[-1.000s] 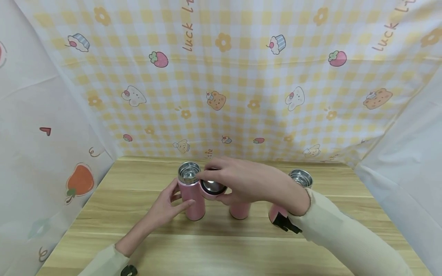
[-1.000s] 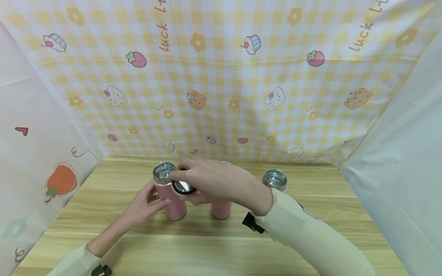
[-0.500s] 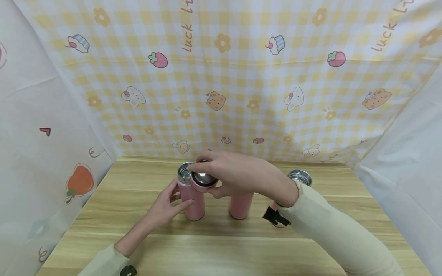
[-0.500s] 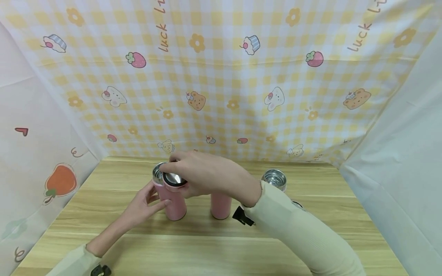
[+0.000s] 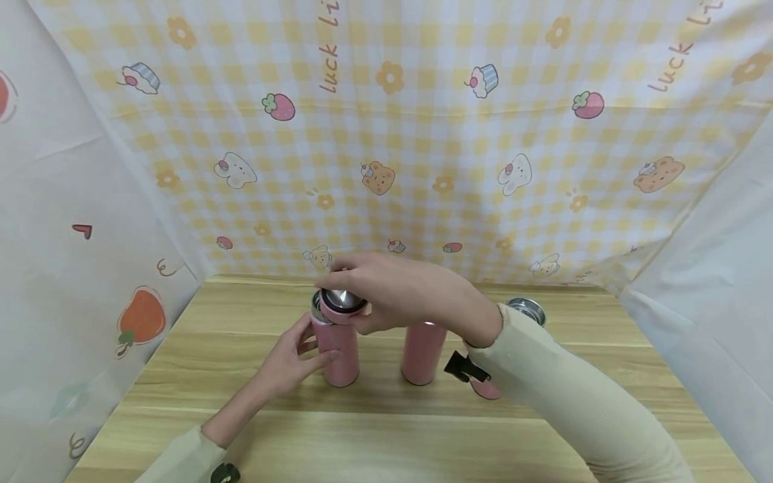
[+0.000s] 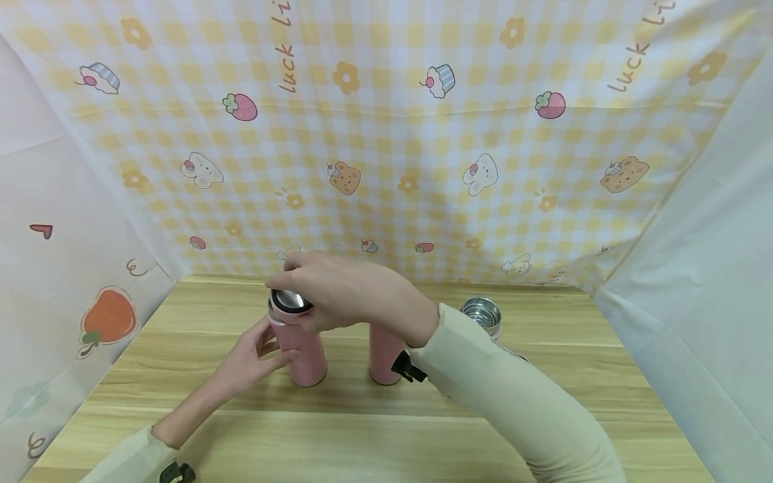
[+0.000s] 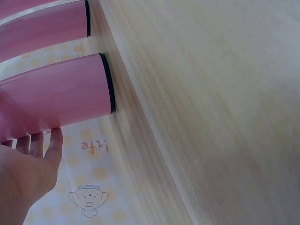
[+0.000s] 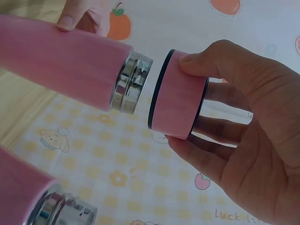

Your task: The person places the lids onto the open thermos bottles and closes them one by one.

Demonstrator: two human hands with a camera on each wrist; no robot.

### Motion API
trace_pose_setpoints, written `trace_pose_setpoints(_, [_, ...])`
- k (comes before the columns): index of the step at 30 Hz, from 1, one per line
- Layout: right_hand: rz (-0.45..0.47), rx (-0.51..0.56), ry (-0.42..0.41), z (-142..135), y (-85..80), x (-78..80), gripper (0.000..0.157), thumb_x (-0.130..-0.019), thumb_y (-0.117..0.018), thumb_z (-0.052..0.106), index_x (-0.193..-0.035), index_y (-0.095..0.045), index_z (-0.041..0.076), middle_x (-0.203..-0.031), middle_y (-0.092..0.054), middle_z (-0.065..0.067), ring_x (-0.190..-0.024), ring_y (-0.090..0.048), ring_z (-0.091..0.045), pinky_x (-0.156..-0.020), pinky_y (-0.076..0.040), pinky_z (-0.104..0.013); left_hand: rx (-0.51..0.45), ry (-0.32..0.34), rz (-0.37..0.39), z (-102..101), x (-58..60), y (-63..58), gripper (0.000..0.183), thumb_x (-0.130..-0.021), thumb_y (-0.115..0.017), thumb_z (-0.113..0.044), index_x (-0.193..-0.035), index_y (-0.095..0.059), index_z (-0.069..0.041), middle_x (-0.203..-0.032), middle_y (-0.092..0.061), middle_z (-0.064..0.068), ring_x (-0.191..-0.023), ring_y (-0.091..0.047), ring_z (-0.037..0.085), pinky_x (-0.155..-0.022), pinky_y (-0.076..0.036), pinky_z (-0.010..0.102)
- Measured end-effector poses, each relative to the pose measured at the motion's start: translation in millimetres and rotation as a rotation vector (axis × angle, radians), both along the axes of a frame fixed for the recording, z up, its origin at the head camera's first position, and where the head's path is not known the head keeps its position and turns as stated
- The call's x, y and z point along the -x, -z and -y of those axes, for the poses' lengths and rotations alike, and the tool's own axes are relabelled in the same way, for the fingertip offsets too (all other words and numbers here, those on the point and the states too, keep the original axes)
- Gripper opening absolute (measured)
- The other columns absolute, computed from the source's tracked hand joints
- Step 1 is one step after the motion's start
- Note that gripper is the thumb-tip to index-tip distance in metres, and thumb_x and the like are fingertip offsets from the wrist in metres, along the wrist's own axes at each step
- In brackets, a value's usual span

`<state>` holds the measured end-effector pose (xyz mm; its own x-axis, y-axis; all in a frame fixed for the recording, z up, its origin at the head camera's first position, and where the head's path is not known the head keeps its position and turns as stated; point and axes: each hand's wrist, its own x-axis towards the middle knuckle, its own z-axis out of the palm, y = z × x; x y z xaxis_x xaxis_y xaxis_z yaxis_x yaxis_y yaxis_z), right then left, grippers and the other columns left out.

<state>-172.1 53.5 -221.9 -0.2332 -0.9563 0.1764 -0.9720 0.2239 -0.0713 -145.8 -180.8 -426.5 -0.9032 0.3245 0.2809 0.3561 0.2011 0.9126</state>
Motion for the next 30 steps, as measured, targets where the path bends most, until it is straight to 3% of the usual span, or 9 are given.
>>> trace_pose_setpoints(4, [0.019,-0.014,0.012,4.7,-0.6,3.3,0.017,-0.094,-0.071,0.015,-0.11,-0.066,0.014,-0.1,-0.058,0.001,-0.085,-0.053,-0.01,-0.074,-0.046,-0.018,0.001,-0.005,0.01,-0.2,0.3,0.3,0.068,-0.092,-0.078,-0.012,-0.151,-0.043,-0.017,-0.139,-0.057,0.006,-0.128,-0.054,0.025,-0.102,-0.049,0.044])
trace_pose_setpoints(18, [0.11,-0.036,0.008,19.5,0.2,15.5,0.022,-0.093,-0.072,0.015,-0.113,-0.066,0.008,-0.108,-0.061,-0.006,-0.091,-0.06,-0.014,-0.076,-0.049,-0.019,0.01,-0.001,-0.003,0.3,-1.0,0.4,0.07,-0.094,-0.076,-0.012,-0.154,-0.04,-0.017,-0.142,-0.055,0.006,-0.13,-0.052,0.027,-0.103,-0.049,0.043])
trace_pose_setpoints(30, [0.116,-0.063,0.028,25.5,5.3,19.6,0.019,-0.095,-0.071,0.017,-0.112,-0.067,0.009,-0.104,-0.06,-0.003,-0.093,-0.058,-0.015,-0.075,-0.048,-0.02,0.01,0.005,-0.008,-1.1,-2.3,-0.8,0.071,-0.095,-0.076,-0.014,-0.155,-0.038,-0.02,-0.143,-0.055,0.003,-0.13,-0.052,0.023,-0.103,-0.049,0.042])
